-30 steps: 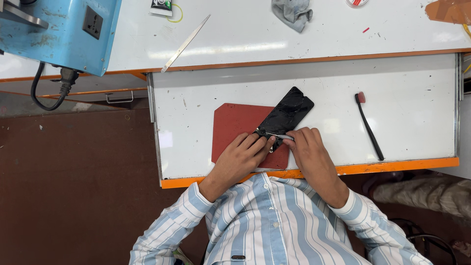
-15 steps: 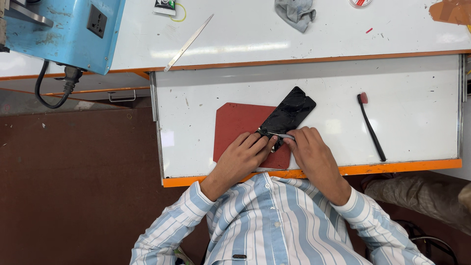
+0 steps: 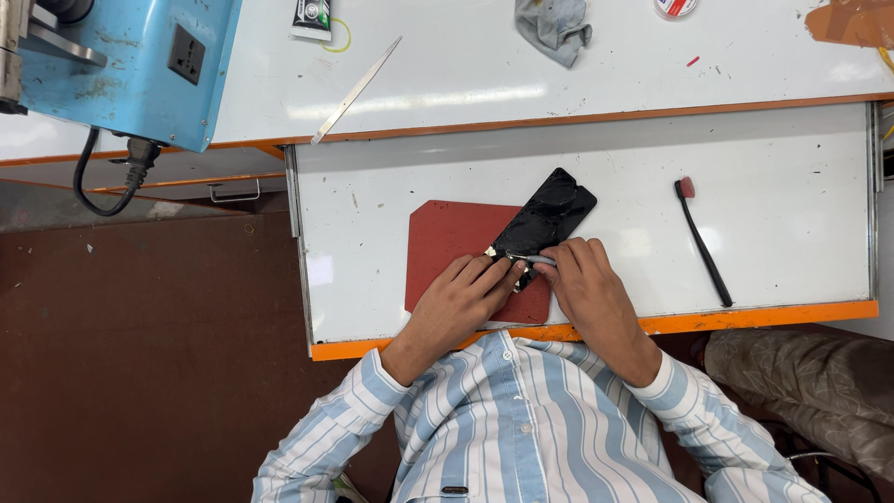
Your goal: The person uses a metal spudger to carefully pry and separate a black flexible ribbon cable from a smartphone's internal connector. The phone is placed on a red mat on a white workbench. The person repeatedly lifts and repositions the cable while working on the device.
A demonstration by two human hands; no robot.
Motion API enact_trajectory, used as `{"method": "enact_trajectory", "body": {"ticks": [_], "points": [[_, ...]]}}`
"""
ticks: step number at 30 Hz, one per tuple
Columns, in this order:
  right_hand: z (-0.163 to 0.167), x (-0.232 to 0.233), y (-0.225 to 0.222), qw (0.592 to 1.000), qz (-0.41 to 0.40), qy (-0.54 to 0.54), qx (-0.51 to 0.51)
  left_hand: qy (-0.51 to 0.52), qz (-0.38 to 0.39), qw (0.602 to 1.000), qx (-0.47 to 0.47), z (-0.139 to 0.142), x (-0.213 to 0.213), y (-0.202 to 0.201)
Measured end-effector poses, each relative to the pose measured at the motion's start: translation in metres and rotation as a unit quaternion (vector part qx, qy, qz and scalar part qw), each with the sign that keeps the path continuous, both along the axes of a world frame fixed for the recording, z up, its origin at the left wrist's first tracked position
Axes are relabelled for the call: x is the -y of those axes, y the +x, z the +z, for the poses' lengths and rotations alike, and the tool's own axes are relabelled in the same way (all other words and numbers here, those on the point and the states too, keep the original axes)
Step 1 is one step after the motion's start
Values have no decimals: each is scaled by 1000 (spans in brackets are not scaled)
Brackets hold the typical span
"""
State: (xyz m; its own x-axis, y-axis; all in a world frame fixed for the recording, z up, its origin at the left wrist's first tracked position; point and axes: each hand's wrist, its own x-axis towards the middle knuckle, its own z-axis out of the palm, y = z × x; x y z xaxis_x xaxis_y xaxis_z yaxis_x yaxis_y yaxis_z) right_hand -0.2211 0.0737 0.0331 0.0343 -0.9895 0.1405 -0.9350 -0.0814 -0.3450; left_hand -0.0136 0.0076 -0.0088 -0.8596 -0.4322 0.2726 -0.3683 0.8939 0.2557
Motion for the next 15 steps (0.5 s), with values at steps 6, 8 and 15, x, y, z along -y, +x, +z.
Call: {"method": "enact_trajectory", "body": {"ticks": [6,8,15], "points": [[4,-2,3,989,-48,131,40,4,-4,1000,2,1,2,-1],[5,-1,3,996,-27,79,31,9,-3,1000,-4,2,2,0],[1,0,0,1000,10,-24,3,-2,-4,1000,-5,2,2,-1]]}}
